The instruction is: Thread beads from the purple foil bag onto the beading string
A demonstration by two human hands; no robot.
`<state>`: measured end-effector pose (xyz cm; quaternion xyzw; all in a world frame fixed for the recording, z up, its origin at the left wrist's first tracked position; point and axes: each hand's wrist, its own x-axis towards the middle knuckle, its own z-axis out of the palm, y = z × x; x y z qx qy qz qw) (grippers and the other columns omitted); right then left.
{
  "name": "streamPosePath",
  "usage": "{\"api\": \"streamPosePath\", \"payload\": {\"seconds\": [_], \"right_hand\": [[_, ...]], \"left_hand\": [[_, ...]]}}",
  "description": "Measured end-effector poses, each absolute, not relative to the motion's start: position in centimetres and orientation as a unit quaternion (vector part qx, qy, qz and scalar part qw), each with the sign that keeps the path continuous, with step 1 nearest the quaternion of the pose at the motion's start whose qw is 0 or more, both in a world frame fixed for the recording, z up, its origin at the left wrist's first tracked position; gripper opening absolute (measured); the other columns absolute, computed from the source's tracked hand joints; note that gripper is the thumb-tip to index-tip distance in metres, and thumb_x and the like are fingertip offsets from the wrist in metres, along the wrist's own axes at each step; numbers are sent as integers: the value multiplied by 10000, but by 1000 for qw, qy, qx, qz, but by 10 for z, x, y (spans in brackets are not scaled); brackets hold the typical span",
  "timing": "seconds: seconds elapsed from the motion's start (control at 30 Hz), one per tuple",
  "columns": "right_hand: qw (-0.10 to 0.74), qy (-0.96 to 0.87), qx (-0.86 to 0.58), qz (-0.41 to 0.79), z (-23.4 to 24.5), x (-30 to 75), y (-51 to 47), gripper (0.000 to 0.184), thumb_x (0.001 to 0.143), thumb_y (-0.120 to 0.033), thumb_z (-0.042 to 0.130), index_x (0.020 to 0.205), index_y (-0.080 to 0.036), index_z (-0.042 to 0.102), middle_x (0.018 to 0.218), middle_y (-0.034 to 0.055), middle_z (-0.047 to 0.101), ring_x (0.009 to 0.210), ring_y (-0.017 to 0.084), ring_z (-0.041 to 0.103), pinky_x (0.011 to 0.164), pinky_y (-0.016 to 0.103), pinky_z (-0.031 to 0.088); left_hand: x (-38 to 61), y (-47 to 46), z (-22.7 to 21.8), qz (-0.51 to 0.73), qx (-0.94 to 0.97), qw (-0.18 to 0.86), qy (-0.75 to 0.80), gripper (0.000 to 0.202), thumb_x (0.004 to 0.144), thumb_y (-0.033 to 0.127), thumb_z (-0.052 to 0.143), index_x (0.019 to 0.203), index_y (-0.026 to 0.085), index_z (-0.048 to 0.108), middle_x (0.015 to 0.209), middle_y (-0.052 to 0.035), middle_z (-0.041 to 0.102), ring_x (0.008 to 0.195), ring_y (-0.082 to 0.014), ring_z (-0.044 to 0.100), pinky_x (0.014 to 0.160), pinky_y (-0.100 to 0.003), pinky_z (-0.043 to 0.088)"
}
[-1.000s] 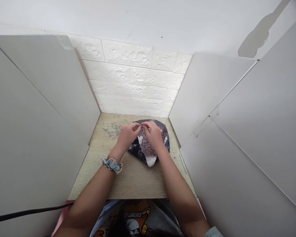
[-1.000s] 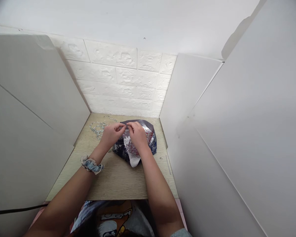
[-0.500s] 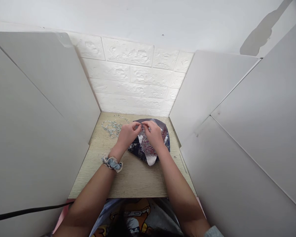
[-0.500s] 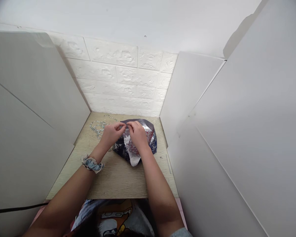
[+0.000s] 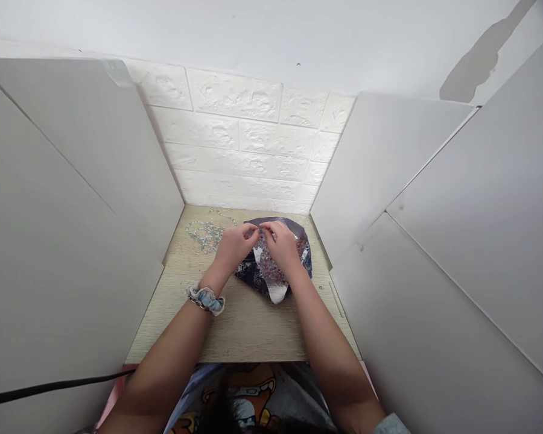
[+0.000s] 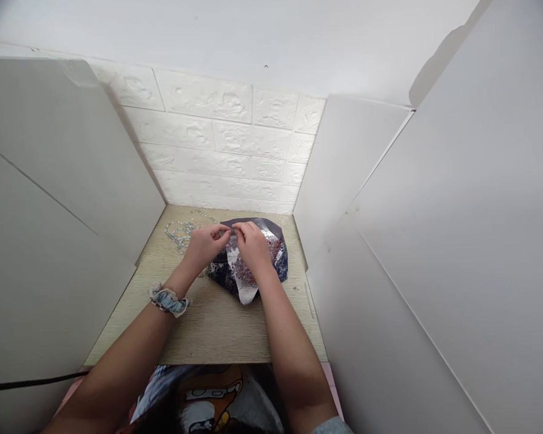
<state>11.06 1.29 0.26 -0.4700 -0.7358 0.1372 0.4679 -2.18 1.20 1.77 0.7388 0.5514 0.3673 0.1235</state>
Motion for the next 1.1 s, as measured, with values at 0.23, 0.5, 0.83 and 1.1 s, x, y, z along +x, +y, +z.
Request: {"api": "streamPosePath", "payload": {"seconds": [0.23, 0.5, 0.83, 1.1], "right_hand": [[449, -742, -479, 138, 3, 109, 12, 237, 835, -190, 366, 922, -199, 586, 929, 45, 595, 885, 151, 528, 797, 277, 409], [446, -748, -474, 125, 4, 109, 11, 231, 846, -202, 369, 928, -193, 585, 917, 43, 594, 878, 148, 526, 786, 263, 407], [479, -740, -442, 166, 9, 116, 11, 205, 821, -239, 453, 887, -221, 646, 852, 16, 622, 801, 126, 558, 740, 254, 432], [432, -750, -478, 149, 14, 123, 11, 132, 776, -232, 504, 743, -208, 630, 765, 10, 586, 740, 130, 535, 693, 261, 413]], "left_hand": [[-22, 12, 17, 364, 739, 124, 554, 277, 771, 339, 448, 842, 181, 664, 642, -15, 627, 569, -114, 515, 582, -216, 344], [-24, 16, 16, 390, 723, 207, 531, 314, 769, 386, 452, 825, 168, 672, 675, -19, 641, 606, -125, 527, 588, -222, 357], [-26, 16, 23, 423, 597, 504, 460, 365, 680, 439, 561, 800, 109, 661, 367, 65, 312, 367, -46, 245, 393, -198, 193], [-26, 16, 23, 374, 601, 505, 493, 319, 682, 412, 567, 786, 121, 646, 356, 79, 257, 352, -39, 202, 375, -204, 150]]}}
